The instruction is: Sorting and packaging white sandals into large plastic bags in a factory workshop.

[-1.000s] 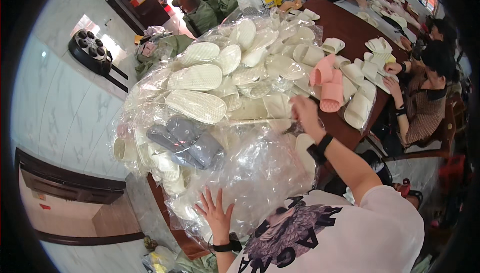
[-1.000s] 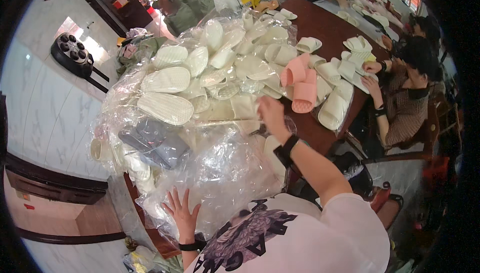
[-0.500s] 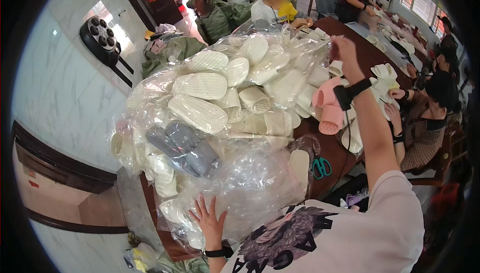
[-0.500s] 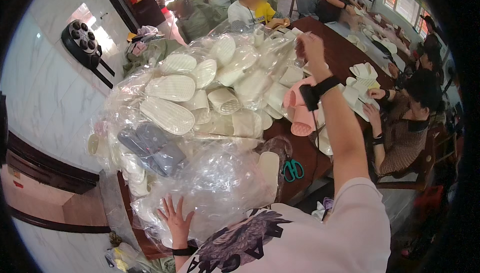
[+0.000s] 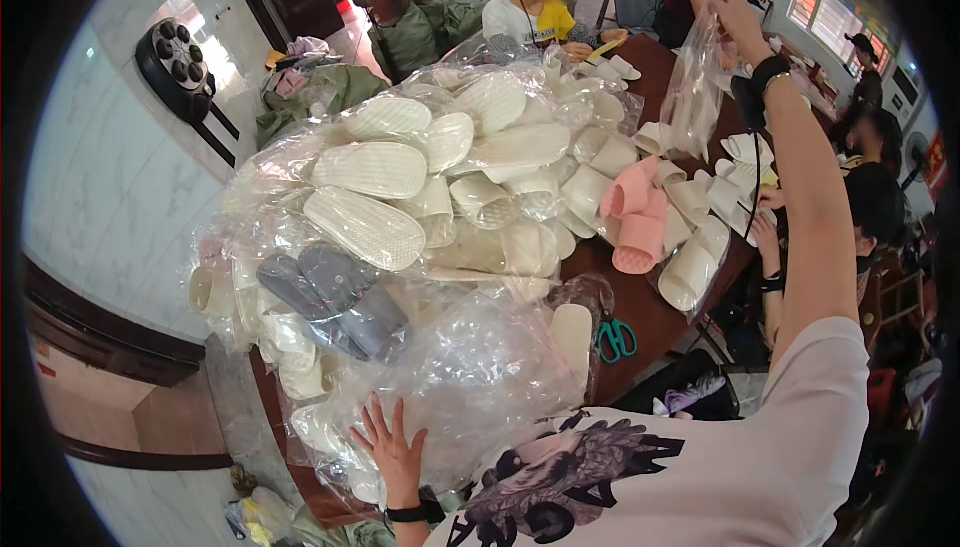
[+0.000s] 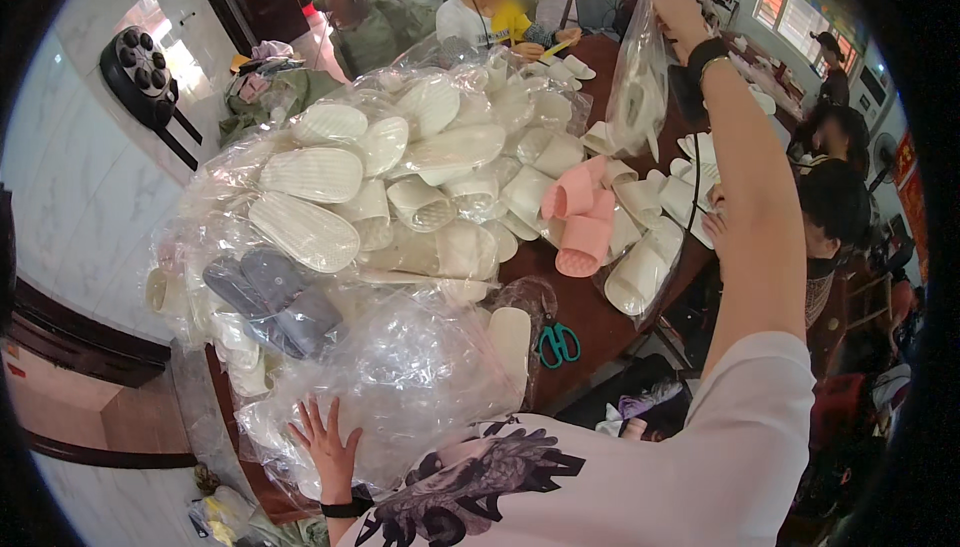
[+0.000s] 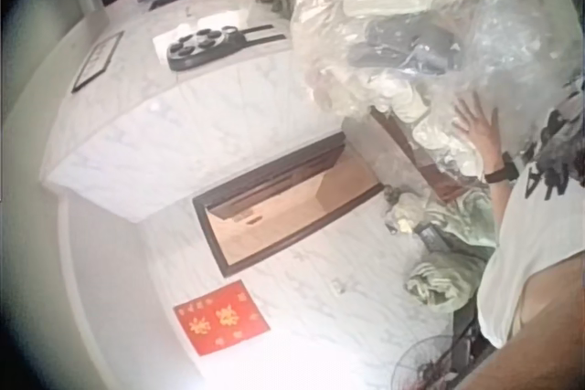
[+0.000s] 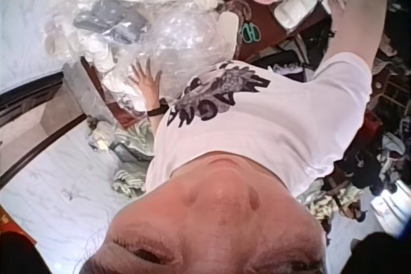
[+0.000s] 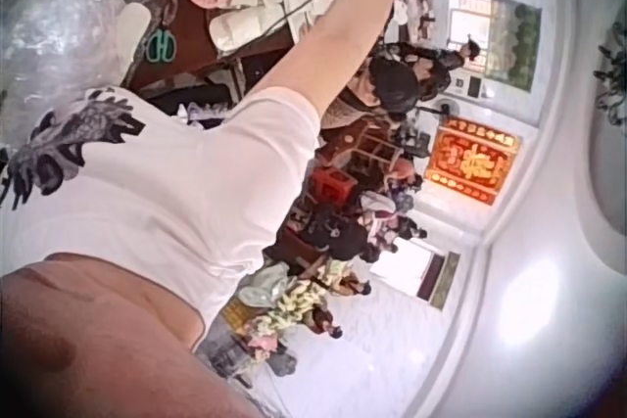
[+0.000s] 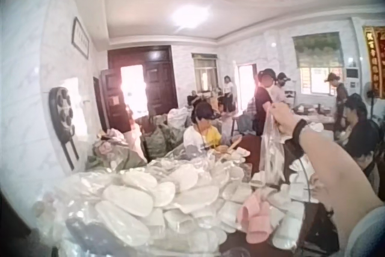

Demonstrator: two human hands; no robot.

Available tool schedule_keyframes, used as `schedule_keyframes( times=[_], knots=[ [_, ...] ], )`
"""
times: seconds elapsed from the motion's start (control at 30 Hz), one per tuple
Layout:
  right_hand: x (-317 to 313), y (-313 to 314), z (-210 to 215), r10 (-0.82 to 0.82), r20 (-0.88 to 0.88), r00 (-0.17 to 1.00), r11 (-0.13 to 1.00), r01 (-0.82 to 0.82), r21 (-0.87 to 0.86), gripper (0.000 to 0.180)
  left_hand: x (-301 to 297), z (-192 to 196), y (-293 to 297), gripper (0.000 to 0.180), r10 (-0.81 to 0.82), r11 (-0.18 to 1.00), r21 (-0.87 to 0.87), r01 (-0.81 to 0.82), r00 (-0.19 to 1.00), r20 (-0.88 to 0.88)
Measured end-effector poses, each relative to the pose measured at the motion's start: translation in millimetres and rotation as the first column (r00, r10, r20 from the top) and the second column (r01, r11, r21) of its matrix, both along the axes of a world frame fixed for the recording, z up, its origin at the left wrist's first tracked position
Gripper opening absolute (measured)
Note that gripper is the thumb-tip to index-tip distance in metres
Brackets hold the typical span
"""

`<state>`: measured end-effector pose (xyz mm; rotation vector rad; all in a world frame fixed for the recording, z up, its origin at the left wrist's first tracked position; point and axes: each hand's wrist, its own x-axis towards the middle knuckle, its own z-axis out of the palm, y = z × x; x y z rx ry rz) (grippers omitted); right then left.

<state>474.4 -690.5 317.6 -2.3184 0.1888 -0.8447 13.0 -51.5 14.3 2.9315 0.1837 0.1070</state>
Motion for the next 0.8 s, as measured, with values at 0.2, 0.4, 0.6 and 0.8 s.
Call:
schedule_keyframes(
  times=[0.2, 0.4, 0.6, 0.8],
  knots=[
    [36, -44, 12, 0.023, 0.112, 0.993, 0.956, 0.011, -0.292, 0.02, 3, 0, 0, 0.073, -0.029, 1.0, -0.002, 0.029, 1.0, 0.012],
    [48, -32, -18, -0.105, 0.305, 0.947, 0.554, 0.31, -0.772, 0.024, 0, 4, 1, 0.074, 0.001, 1.0, 0.019, -0.001, 1.0, -0.014],
    [73, -28, -25, -0.043, 0.239, 0.97, 0.7, 0.2, -0.686, 0.029, 0, 4, 1, 0.075, 0.004, 1.0, 0.023, -0.003, 1.0, -0.026],
    [106, -59, 0, -0.009, 0.725, 0.689, 0.681, 0.535, -0.5, 0.034, 10, 2, -4, 0.075, -0.006, 1.0, 0.001, 0.006, 0.999, -0.035]
  ],
)
